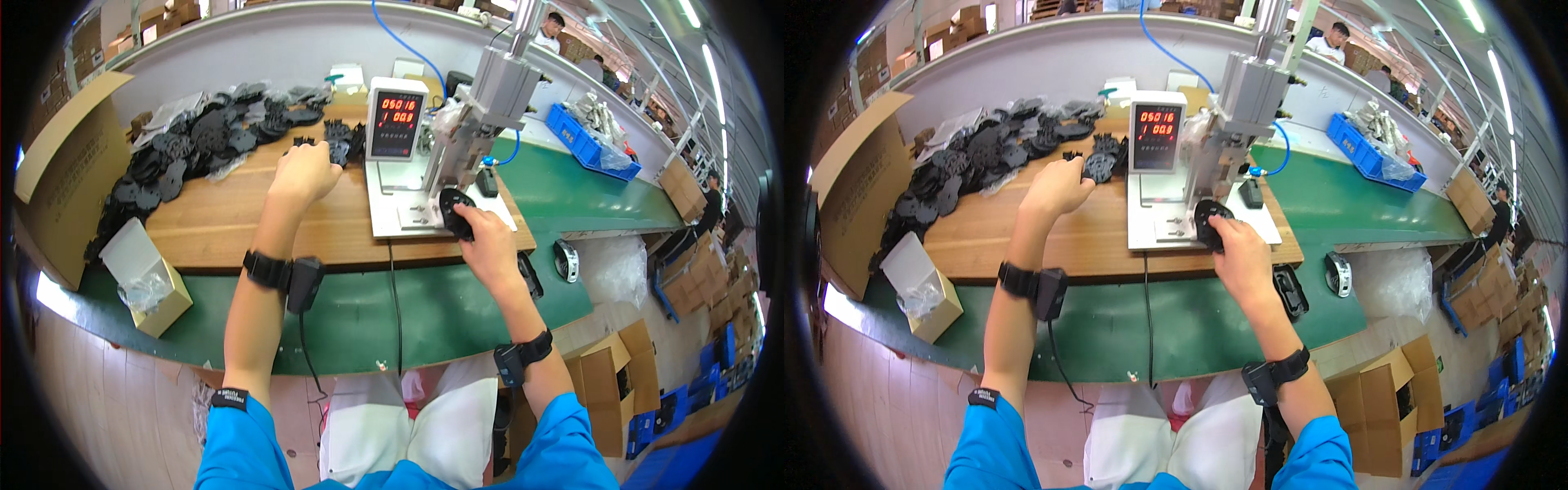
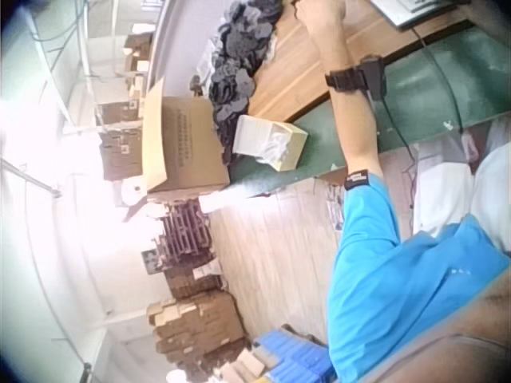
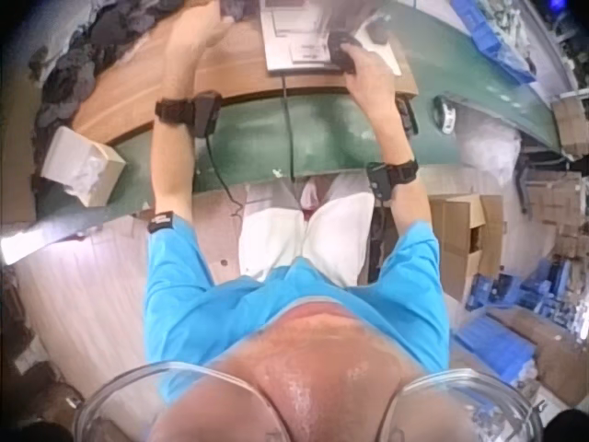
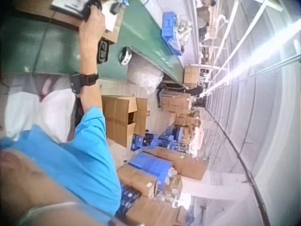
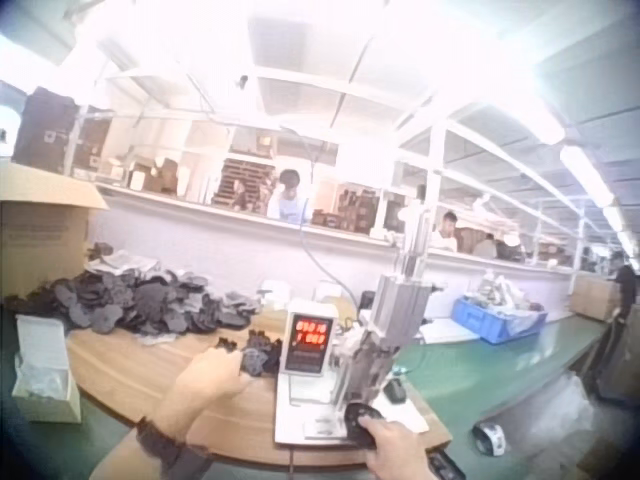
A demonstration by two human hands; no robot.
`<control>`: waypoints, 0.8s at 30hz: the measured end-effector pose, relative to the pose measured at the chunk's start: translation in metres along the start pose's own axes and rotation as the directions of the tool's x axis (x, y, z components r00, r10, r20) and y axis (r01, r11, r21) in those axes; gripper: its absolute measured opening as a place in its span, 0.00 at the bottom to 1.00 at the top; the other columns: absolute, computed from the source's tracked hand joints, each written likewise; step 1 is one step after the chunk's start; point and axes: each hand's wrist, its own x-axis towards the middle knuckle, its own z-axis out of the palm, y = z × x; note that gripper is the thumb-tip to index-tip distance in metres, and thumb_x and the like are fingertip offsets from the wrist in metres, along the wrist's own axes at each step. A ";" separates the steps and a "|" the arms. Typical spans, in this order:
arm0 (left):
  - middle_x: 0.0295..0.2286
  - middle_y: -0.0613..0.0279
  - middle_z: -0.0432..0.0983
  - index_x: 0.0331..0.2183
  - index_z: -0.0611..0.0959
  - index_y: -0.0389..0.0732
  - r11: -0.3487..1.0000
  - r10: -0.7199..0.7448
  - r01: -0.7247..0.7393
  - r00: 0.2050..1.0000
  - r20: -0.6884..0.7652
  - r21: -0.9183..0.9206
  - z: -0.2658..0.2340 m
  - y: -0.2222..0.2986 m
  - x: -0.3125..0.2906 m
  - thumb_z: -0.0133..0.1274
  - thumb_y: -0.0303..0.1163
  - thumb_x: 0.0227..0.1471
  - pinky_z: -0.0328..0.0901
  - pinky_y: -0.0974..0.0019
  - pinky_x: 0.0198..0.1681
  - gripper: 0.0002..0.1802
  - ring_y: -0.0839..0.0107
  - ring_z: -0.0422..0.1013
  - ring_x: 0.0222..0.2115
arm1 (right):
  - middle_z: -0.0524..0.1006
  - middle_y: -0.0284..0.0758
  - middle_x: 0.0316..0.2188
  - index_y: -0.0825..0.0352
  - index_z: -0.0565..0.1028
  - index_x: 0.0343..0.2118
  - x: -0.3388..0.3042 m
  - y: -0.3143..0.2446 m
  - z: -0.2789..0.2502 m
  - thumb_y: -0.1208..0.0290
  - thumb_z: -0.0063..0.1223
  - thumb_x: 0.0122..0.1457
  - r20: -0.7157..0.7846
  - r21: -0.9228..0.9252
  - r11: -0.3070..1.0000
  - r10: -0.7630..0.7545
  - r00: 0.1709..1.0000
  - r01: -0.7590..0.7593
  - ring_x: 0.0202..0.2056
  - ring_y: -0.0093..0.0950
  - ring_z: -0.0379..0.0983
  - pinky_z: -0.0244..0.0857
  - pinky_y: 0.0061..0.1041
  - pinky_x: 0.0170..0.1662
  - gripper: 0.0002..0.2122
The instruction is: Assemble plastic components using a pneumatic press machine at an electronics assembly line.
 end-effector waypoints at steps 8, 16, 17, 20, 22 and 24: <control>0.39 0.43 0.73 0.43 0.74 0.32 0.929 0.276 -0.352 0.866 -0.416 -0.116 -0.035 0.085 -0.062 0.51 0.26 0.54 0.67 0.46 0.49 0.14 0.44 0.70 0.46 | 0.82 0.39 0.41 0.64 0.79 0.49 0.000 0.009 -0.010 0.81 0.61 0.48 0.007 0.033 0.999 -0.018 1.000 0.018 0.45 0.43 0.78 0.73 0.41 0.49 0.22; 0.44 0.45 0.73 0.46 0.74 0.33 0.774 0.588 -0.633 0.725 -0.357 -0.012 0.001 0.128 -0.085 0.51 0.17 0.52 0.69 0.51 0.51 0.17 0.50 0.72 0.47 | 0.79 0.44 0.42 0.69 0.78 0.44 -0.064 -0.027 -0.049 0.86 0.57 0.49 -0.308 0.228 0.972 0.134 0.942 -0.064 0.46 0.47 0.75 0.70 0.41 0.50 0.17; 0.44 0.46 0.74 0.48 0.74 0.33 0.769 0.621 -0.640 0.748 -0.233 -0.006 0.009 0.132 -0.085 0.51 0.18 0.52 0.69 0.51 0.51 0.19 0.51 0.72 0.47 | 0.79 0.44 0.42 0.69 0.78 0.44 -0.091 -0.033 -0.054 0.86 0.57 0.48 -0.323 0.205 0.978 0.090 0.942 -0.023 0.46 0.47 0.76 0.70 0.40 0.50 0.18; 0.44 0.48 0.73 0.51 0.74 0.38 0.748 0.644 -0.664 0.723 -0.250 0.008 0.036 0.145 -0.085 0.52 0.19 0.51 0.69 0.53 0.51 0.24 0.52 0.72 0.47 | 0.80 0.45 0.42 0.70 0.78 0.44 -0.189 -0.042 -0.059 0.86 0.58 0.44 -0.337 0.232 0.972 0.063 0.940 0.018 0.42 0.46 0.77 0.72 0.39 0.47 0.20; 0.43 0.49 0.72 0.52 0.75 0.43 0.691 0.682 -0.721 0.632 -0.367 0.042 0.053 0.153 -0.085 0.53 0.20 0.50 0.69 0.54 0.51 0.25 0.53 0.72 0.47 | 0.80 0.45 0.39 0.70 0.77 0.40 -0.260 -0.054 -0.059 0.85 0.56 0.42 -0.334 0.172 0.984 0.112 0.936 -0.056 0.39 0.45 0.78 0.74 0.39 0.44 0.18; 0.43 0.49 0.71 0.52 0.75 0.43 0.700 0.682 -0.711 0.636 -0.362 0.068 0.060 0.156 -0.082 0.53 0.20 0.50 0.69 0.54 0.52 0.26 0.52 0.72 0.48 | 0.79 0.43 0.38 0.69 0.76 0.39 -0.314 -0.059 -0.058 0.85 0.55 0.41 -0.296 0.145 0.971 0.225 0.928 -0.190 0.38 0.44 0.77 0.73 0.38 0.44 0.18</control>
